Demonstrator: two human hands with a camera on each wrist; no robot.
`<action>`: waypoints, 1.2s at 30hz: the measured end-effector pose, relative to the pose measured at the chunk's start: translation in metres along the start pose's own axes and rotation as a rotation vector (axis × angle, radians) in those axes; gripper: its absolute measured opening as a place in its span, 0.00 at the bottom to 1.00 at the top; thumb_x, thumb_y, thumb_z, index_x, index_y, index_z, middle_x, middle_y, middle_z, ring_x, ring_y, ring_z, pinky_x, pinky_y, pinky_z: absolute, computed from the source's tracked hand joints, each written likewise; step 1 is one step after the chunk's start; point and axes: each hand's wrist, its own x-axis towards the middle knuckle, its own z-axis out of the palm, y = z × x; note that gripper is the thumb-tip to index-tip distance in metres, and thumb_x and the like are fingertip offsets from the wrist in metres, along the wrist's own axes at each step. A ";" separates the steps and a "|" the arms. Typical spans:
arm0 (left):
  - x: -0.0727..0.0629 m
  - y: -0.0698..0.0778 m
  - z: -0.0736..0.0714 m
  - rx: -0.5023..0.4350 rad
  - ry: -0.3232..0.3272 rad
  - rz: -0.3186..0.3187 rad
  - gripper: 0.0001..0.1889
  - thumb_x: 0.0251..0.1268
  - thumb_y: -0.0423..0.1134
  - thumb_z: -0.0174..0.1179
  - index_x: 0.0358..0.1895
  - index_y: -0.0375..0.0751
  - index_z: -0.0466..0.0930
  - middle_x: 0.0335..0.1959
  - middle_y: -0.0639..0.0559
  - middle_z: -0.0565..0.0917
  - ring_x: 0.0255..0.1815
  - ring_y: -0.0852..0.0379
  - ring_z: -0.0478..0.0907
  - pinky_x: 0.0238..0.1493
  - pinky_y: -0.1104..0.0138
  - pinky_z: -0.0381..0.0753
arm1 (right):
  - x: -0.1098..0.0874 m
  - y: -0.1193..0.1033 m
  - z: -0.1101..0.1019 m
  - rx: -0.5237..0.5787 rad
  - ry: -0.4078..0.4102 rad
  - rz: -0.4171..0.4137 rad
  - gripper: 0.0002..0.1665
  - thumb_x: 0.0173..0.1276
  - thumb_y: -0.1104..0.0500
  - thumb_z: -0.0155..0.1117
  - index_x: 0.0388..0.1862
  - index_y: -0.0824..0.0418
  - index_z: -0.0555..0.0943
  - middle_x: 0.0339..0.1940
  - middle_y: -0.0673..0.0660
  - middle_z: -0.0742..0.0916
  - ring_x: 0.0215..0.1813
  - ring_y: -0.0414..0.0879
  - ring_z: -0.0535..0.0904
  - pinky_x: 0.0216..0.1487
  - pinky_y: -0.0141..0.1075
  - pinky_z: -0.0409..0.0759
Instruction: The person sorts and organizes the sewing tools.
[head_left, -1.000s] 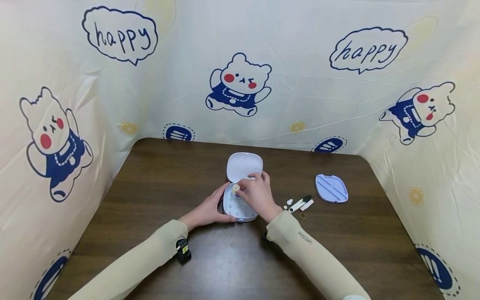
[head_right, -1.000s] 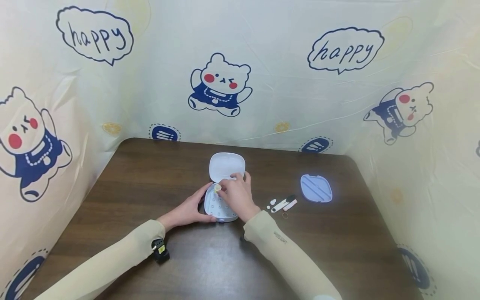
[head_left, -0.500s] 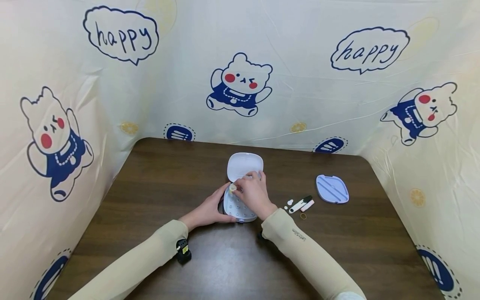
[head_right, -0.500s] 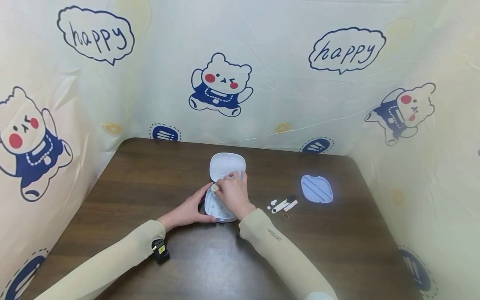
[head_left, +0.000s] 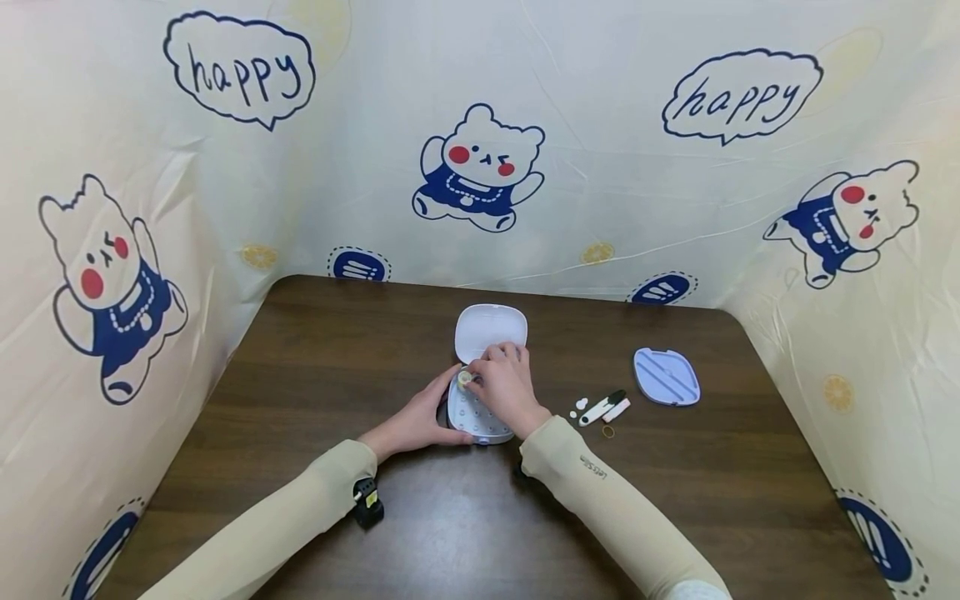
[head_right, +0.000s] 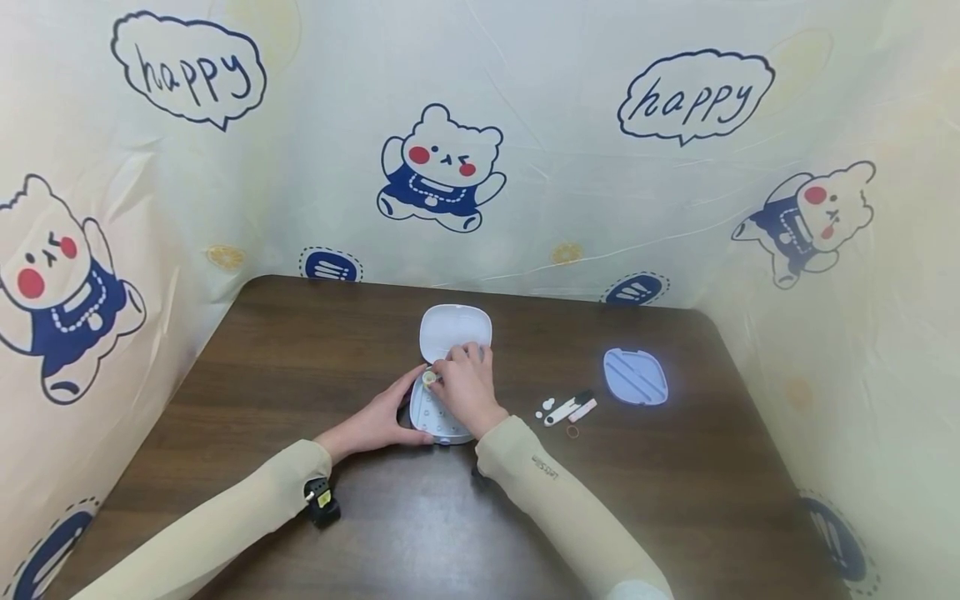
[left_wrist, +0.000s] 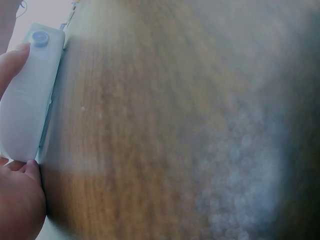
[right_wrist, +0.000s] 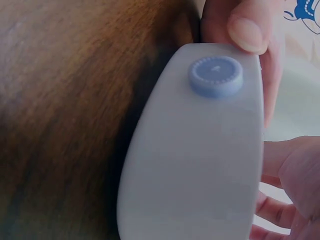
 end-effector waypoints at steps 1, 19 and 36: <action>0.000 0.000 0.000 0.001 0.003 0.004 0.64 0.53 0.53 0.81 0.86 0.43 0.44 0.83 0.40 0.55 0.79 0.44 0.61 0.77 0.46 0.61 | 0.000 0.000 0.001 -0.002 -0.004 0.000 0.11 0.64 0.50 0.79 0.43 0.52 0.92 0.40 0.54 0.84 0.54 0.55 0.74 0.64 0.57 0.65; 0.001 -0.001 0.001 0.001 -0.001 -0.012 0.64 0.52 0.55 0.81 0.86 0.45 0.44 0.84 0.41 0.54 0.81 0.44 0.58 0.78 0.46 0.59 | 0.000 -0.001 0.005 -0.089 -0.058 0.029 0.12 0.65 0.48 0.78 0.46 0.50 0.93 0.43 0.54 0.82 0.55 0.54 0.71 0.62 0.55 0.67; 0.001 -0.001 0.001 0.016 0.002 -0.026 0.64 0.52 0.56 0.81 0.86 0.48 0.45 0.84 0.41 0.55 0.79 0.43 0.61 0.77 0.44 0.61 | -0.008 0.006 -0.004 -0.009 0.004 -0.039 0.13 0.68 0.49 0.76 0.46 0.53 0.90 0.41 0.54 0.83 0.55 0.55 0.74 0.64 0.56 0.68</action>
